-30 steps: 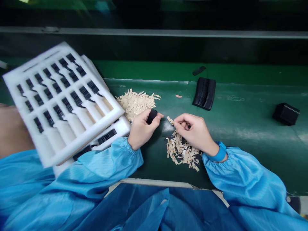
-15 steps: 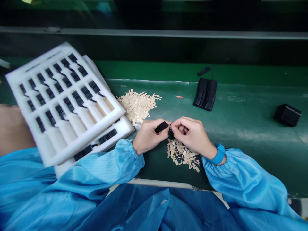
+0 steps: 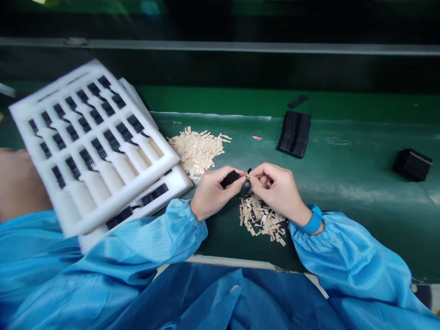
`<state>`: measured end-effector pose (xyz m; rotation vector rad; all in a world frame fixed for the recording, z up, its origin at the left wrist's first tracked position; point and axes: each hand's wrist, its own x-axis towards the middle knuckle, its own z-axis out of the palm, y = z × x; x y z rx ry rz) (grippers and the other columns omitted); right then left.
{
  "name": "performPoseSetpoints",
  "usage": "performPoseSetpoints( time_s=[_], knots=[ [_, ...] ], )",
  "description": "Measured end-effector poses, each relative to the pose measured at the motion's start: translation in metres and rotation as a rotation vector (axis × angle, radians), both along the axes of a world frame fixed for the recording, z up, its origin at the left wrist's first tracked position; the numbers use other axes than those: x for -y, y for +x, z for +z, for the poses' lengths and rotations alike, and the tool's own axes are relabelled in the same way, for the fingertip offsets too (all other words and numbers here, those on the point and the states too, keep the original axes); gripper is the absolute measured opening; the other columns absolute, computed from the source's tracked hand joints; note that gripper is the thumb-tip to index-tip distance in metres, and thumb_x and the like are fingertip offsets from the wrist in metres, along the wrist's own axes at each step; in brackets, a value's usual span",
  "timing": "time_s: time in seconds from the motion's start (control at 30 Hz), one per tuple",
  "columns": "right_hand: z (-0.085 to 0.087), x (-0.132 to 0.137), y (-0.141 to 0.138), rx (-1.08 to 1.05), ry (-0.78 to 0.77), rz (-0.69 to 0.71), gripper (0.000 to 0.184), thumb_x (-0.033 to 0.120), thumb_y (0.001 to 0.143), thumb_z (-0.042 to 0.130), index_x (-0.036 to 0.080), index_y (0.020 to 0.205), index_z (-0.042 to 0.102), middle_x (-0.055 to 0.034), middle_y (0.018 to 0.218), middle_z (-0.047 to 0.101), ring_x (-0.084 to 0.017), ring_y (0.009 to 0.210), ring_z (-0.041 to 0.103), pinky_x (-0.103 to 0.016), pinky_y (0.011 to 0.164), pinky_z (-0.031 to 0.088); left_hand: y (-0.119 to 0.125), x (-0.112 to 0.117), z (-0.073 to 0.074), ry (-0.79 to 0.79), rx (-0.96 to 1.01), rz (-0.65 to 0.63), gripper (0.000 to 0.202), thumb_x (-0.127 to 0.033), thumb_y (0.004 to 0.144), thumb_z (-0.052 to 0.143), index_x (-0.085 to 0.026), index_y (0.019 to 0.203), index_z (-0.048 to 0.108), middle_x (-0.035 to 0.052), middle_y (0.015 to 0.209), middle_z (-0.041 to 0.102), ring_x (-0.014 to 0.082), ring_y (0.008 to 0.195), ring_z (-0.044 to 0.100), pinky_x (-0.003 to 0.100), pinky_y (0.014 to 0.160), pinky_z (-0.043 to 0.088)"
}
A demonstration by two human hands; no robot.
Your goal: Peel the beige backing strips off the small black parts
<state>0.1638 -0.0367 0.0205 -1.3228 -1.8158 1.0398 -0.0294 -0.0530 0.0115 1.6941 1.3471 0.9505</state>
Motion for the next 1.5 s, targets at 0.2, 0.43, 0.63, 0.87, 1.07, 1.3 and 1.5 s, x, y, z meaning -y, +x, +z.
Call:
performPoseSetpoints(
  time_s=[0.2, 0.43, 0.63, 0.87, 1.07, 1.3, 1.5],
  knots=[
    [0.002, 0.002, -0.002, 0.051, 0.083, 0.088, 0.007, 0.019, 0.086, 0.065, 0.019, 0.080, 0.068, 0.0012, 0.064, 0.058, -0.010, 0.054, 0.046, -0.025, 0.051, 0.038, 0.000, -0.001, -0.005, 0.056, -0.062, -0.004, 0.026, -0.020, 0.083, 0.063, -0.018, 0.062, 0.048, -0.0065, 0.056, 0.042, 0.0076, 0.054, 0.038, 0.022, 0.054, 0.032],
    [-0.002, -0.005, 0.003, -0.100, -0.093, -0.097, 0.009, 0.028, 0.084, 0.070, 0.019, 0.082, 0.068, -0.0019, 0.068, 0.064, -0.013, 0.059, 0.054, -0.027, 0.054, 0.043, -0.024, -0.018, 0.007, 0.173, -0.489, 0.267, 0.021, -0.025, 0.088, 0.059, -0.020, 0.070, 0.049, -0.0012, 0.062, 0.051, 0.0132, 0.056, 0.047, 0.027, 0.055, 0.029],
    [-0.004, -0.007, 0.004, -0.084, -0.111, -0.059, 0.011, 0.029, 0.086, 0.068, 0.019, 0.082, 0.068, -0.0020, 0.070, 0.064, -0.013, 0.060, 0.053, -0.027, 0.055, 0.042, -0.027, -0.016, 0.011, 0.186, -0.525, 0.189, 0.017, -0.012, 0.088, 0.053, -0.018, 0.097, 0.066, 0.0027, 0.074, 0.062, 0.0170, 0.067, 0.059, 0.028, 0.063, 0.039],
    [0.003, -0.004, 0.003, 0.044, 0.029, 0.132, 0.013, 0.021, 0.091, 0.060, 0.020, 0.079, 0.064, 0.0004, 0.068, 0.056, -0.011, 0.057, 0.045, -0.027, 0.051, 0.036, -0.014, -0.012, 0.006, -0.129, 0.003, -0.151, 0.020, -0.035, 0.095, 0.059, -0.021, 0.104, 0.069, 0.0003, 0.087, 0.071, 0.0132, 0.077, 0.063, 0.025, 0.070, 0.047],
    [0.001, -0.001, 0.000, 0.181, 0.273, 0.043, 0.008, 0.021, 0.091, 0.062, 0.021, 0.099, 0.061, -0.0039, 0.086, 0.057, -0.016, 0.070, 0.052, -0.031, 0.064, 0.045, -0.012, -0.008, 0.000, -0.077, -0.085, -0.070, 0.012, -0.030, 0.091, 0.062, -0.019, 0.090, 0.067, -0.0038, 0.065, 0.058, 0.0096, 0.058, 0.050, 0.022, 0.057, 0.039],
    [-0.002, 0.001, 0.000, 0.178, 0.221, 0.165, 0.007, 0.017, 0.095, 0.057, 0.021, 0.089, 0.060, 0.0013, 0.073, 0.052, -0.012, 0.062, 0.048, -0.028, 0.060, 0.038, -0.008, -0.004, 0.004, 0.044, -0.174, -0.108, 0.010, -0.018, 0.087, 0.061, -0.020, 0.093, 0.068, -0.0040, 0.068, 0.061, 0.0089, 0.058, 0.051, 0.022, 0.060, 0.039],
    [-0.003, 0.001, 0.000, 0.155, 0.189, 0.162, 0.007, 0.014, 0.090, 0.060, 0.020, 0.087, 0.062, 0.0028, 0.069, 0.051, -0.010, 0.058, 0.045, -0.027, 0.057, 0.036, -0.007, -0.003, 0.001, 0.063, -0.191, -0.116, 0.009, -0.019, 0.088, 0.061, -0.020, 0.091, 0.069, -0.0034, 0.069, 0.062, 0.0091, 0.058, 0.051, 0.022, 0.059, 0.039]
  ],
)
